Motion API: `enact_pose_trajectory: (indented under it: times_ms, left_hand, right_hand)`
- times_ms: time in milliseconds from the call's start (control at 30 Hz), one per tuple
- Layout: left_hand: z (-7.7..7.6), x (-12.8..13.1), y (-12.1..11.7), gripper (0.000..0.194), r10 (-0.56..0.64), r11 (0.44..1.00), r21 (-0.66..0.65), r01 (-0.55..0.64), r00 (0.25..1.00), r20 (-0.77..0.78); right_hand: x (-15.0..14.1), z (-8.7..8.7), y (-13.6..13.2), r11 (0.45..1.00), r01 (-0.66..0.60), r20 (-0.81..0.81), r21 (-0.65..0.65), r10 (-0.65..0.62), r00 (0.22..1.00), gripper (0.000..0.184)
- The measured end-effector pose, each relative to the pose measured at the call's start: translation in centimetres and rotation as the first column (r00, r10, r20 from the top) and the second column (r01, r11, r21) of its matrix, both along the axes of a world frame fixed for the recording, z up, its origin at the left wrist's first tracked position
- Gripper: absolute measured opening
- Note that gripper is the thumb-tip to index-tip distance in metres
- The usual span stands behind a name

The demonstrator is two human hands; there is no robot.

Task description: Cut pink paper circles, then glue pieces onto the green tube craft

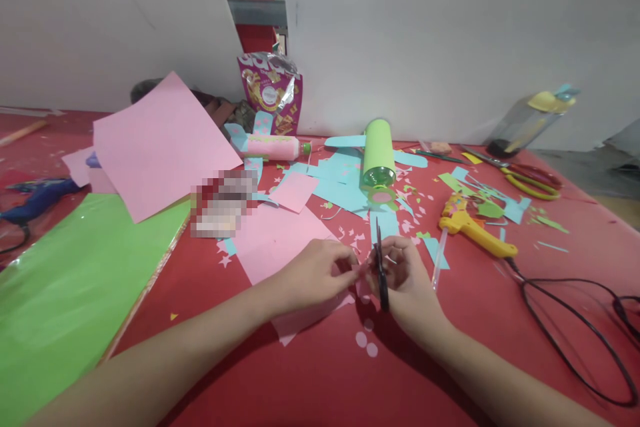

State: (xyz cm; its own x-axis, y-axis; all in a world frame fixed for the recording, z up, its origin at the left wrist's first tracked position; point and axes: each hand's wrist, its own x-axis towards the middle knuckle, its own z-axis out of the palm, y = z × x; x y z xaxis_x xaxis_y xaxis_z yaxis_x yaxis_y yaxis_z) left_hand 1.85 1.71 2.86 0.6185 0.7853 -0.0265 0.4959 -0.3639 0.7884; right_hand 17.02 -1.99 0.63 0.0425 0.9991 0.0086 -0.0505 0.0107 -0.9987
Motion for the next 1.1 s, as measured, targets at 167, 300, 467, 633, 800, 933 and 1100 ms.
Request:
enact_pose_trajectory:
  times_ms: [167,300,467,633,800,933,1100]
  left_hand:
    - [-0.04,-0.03,-0.09,0.028,-0.023,1.0,-0.015,0.022,0.998,-0.057]
    - [0.16,-0.02,0.01,0.024,0.02,0.994,-0.107,-0.02,1.0,-0.006]
    - [0.55,-0.04,0.3,0.018,0.185,0.952,-0.258,-0.163,0.981,0.063]
    - [0.75,-0.07,0.29,0.016,0.251,0.92,-0.337,-0.202,0.962,0.111]
    - [0.77,-0.03,0.17,0.013,0.276,0.901,-0.378,-0.211,0.953,0.125]
    - [0.76,-0.04,0.18,0.013,0.259,0.905,-0.373,-0.207,0.961,0.096]
    - [0.69,0.01,0.16,0.021,0.224,0.929,-0.316,-0.195,0.973,0.058]
  right_hand:
    - [-0.06,0.02,-0.06,0.999,0.009,0.02,0.038,-0.01,1.0,0.036]
    - [-0.03,0.1,0.04,0.999,0.02,-0.027,0.024,-0.02,0.999,0.037]
    - [0.31,0.25,0.24,0.995,0.101,-0.053,-0.01,-0.101,0.993,0.039]
    - [0.41,0.22,0.29,0.993,0.119,-0.049,-0.024,-0.121,0.991,0.039]
    - [0.39,0.19,0.3,0.994,0.112,-0.041,-0.02,-0.113,0.993,0.039]
    - [0.42,0.28,0.28,0.995,0.099,-0.033,-0.009,-0.1,0.994,0.037]
    - [0.17,0.26,0.21,0.995,0.102,-0.06,0.007,-0.101,0.993,0.038]
